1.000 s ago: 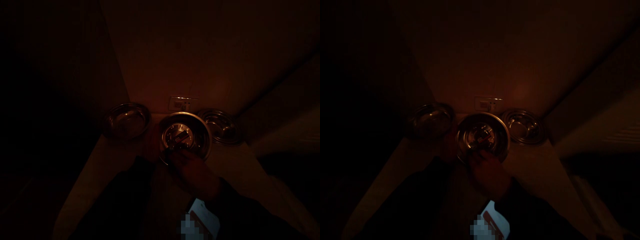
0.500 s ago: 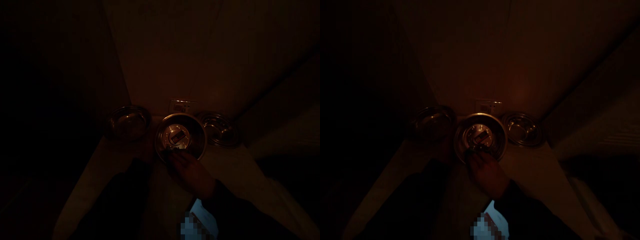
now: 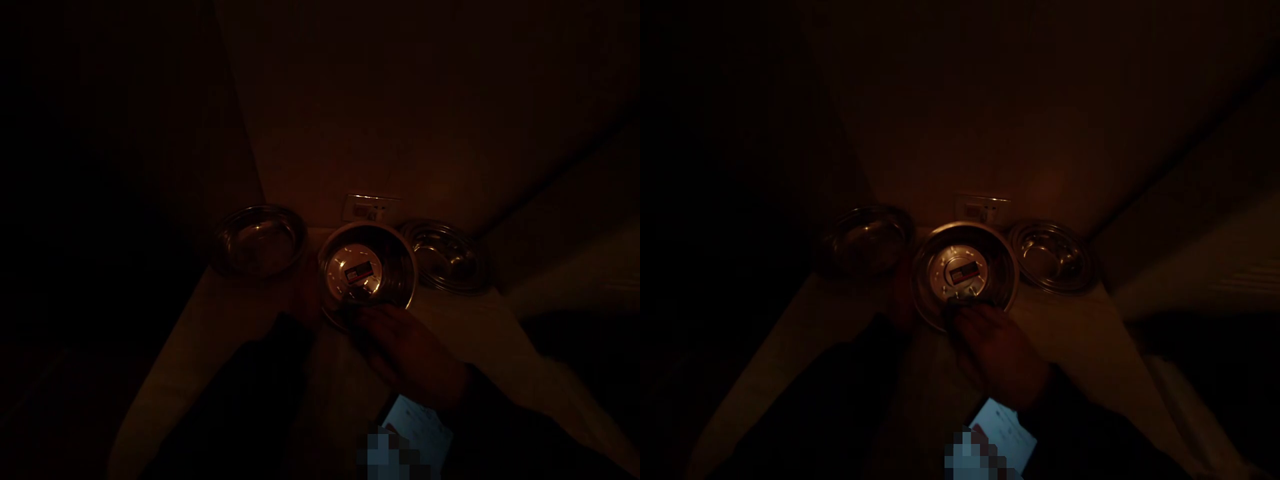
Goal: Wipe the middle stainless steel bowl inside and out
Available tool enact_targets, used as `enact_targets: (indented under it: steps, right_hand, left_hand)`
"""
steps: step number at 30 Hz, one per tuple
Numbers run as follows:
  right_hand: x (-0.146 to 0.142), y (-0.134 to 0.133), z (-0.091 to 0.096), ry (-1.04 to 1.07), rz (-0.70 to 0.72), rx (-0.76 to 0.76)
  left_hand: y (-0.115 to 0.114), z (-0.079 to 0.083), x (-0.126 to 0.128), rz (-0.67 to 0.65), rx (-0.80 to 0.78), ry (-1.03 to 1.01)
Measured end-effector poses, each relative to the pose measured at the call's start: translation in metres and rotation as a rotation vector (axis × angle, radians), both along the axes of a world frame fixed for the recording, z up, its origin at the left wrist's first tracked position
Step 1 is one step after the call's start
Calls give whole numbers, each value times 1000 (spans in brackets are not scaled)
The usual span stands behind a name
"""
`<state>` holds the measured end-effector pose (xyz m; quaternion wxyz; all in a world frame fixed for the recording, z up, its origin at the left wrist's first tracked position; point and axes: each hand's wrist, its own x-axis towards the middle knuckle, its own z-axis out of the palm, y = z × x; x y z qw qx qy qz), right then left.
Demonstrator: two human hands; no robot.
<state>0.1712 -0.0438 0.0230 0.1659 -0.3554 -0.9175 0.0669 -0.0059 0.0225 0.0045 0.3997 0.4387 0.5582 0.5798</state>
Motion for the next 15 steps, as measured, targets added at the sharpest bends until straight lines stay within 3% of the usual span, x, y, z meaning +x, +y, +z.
enact_targets:
  steps: [9, 15]
  right_hand:
    - [-43, 8, -5, 185, -45, -96]
    - [-11, -3, -3, -25, -41, 32]
  left_hand:
    - [-4, 4, 1, 71, 14, -7]
    - [-3, 1, 3, -47, 5, -247]
